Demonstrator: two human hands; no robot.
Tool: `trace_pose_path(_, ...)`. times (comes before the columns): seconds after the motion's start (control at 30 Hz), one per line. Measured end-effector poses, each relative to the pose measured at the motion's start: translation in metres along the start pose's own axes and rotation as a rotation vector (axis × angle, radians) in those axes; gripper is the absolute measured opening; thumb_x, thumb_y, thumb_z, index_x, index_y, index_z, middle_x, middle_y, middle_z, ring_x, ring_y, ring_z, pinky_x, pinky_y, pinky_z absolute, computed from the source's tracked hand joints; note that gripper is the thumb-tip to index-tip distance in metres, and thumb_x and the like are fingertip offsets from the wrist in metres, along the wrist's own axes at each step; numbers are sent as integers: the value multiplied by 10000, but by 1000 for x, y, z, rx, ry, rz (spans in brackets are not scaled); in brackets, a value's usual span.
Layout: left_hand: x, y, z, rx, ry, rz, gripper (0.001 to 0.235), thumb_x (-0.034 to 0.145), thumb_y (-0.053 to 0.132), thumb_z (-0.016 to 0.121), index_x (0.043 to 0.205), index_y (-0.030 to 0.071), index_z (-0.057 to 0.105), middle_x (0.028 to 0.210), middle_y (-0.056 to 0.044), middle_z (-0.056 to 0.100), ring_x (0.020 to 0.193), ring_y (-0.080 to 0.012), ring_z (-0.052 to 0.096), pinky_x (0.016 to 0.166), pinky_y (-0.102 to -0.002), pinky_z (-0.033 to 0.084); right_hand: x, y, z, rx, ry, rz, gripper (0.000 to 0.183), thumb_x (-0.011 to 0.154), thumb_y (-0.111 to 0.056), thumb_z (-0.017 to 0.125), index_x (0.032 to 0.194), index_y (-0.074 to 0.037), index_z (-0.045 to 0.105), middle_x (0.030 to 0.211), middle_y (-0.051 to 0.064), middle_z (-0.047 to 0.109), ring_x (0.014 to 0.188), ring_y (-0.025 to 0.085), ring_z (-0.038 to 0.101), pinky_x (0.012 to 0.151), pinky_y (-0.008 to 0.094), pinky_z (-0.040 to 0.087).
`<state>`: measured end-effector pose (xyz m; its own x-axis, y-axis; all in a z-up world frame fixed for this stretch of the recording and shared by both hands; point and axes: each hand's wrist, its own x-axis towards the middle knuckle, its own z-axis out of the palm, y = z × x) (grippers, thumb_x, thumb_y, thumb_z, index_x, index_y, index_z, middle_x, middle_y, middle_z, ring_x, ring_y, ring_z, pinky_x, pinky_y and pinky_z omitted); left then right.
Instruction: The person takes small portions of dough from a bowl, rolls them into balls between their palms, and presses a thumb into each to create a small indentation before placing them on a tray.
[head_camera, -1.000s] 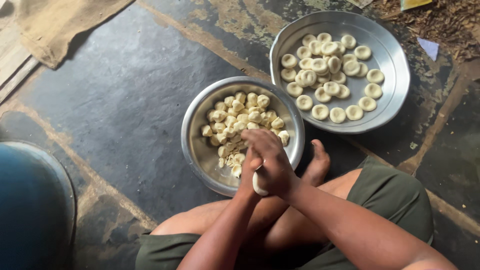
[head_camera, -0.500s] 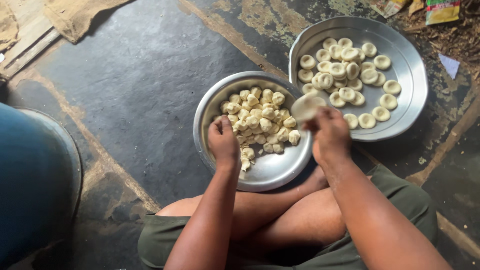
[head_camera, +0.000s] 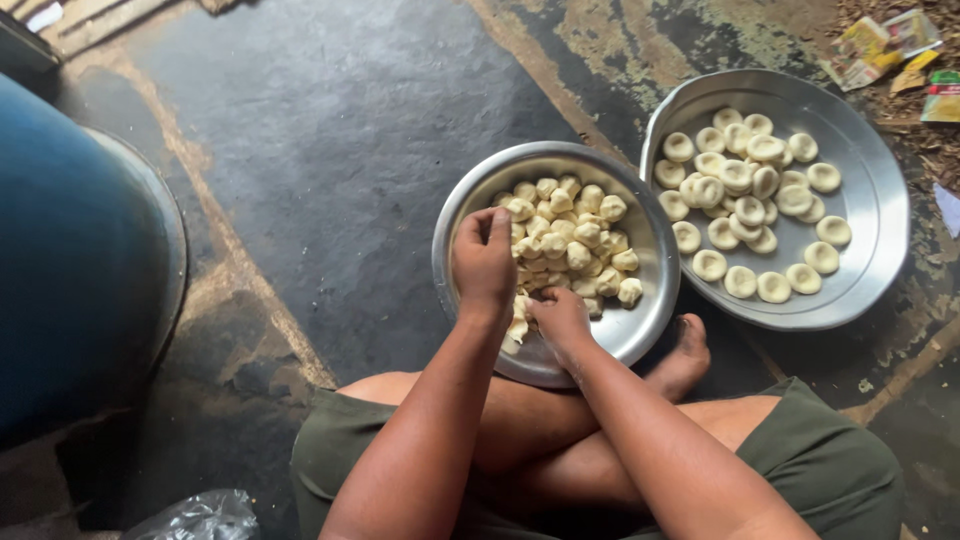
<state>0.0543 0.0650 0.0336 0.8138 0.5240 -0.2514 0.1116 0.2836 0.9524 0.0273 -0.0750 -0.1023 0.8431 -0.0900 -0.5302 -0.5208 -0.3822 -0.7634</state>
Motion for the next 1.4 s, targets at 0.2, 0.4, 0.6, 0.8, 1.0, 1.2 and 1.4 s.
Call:
trace_pose_path(0.2, 0, -6, 6, -15, -86, -37, 279, 976, 252, 660, 1083, -3, 696, 999, -80, 725, 920, -147, 658, 839, -293, 532, -3, 7, -1, -60, -127, -131, 209, 743, -29, 815, 874, 17, 659, 754, 27, 643, 671, 111, 566, 591, 281, 484)
trace_pose_path(0.4, -2, -8, 2, 54, -99, -49, 292, 954, 275, 680, 1064, 6, 706, 979, -71, 733, 904, -140, 664, 832, -296, 538, -9, -11, -27, 105, -219, -209, 371, 758, 30, 715, 1116, -18, 630, 953, 63, 660, 786, 143, 641, 659, 318, 566)
trace_pose_path(0.6, -22, 2, 4, 382, -408, 22, 388, 907, 369, 695, 1007, -5, 729, 864, -73, 738, 801, -171, 703, 759, -339, 561, -37, -75, -108, 345, -469, -122, 417, 868, 15, 637, 1284, 28, 622, 1062, 155, 708, 890, 243, 733, 771, 367, 619)
trace_pose_path(0.8, -44, 11, 11, 687, -794, -178, 499, 984, 475, 606, 942, 0, 753, 690, -69, 646, 651, -186, 629, 623, -356, 510, -85, -108, -139, 256, -481, -327, 431, 851, 1, 713, 1264, -13, 593, 1083, 98, 702, 969, 178, 705, 833, 322, 589)
trace_pose_path(1.0, -54, -1, 8, 376, -913, -121, 399, 1033, 342, 600, 940, -18, 746, 718, -10, 656, 652, -84, 566, 598, -276, 481, -95, -115, -141, -209, -280, -665, 375, 780, -85, 846, 1122, -51, 693, 1006, 57, 709, 867, 126, 661, 758, 289, 541)
trace_pose_path(1.2, -44, -20, 4, 77, -893, -247, 274, 1030, 244, 617, 908, 21, 719, 688, 12, 611, 592, -73, 516, 549, -247, 432, -91, -121, -148, -83, -318, -703, 222, 855, -143, 793, 1035, -55, 698, 927, 39, 708, 850, 102, 657, 746, 289, 541)
trace_pose_path(1.4, -38, -12, 3, 51, -743, -184, 305, 1076, 227, 590, 876, 12, 673, 714, -1, 601, 625, -81, 515, 569, -246, 423, -65, -99, -162, 143, -482, -613, 123, 969, -121, 706, 917, -21, 657, 829, 24, 628, 792, 106, 563, 713, 272, 469)
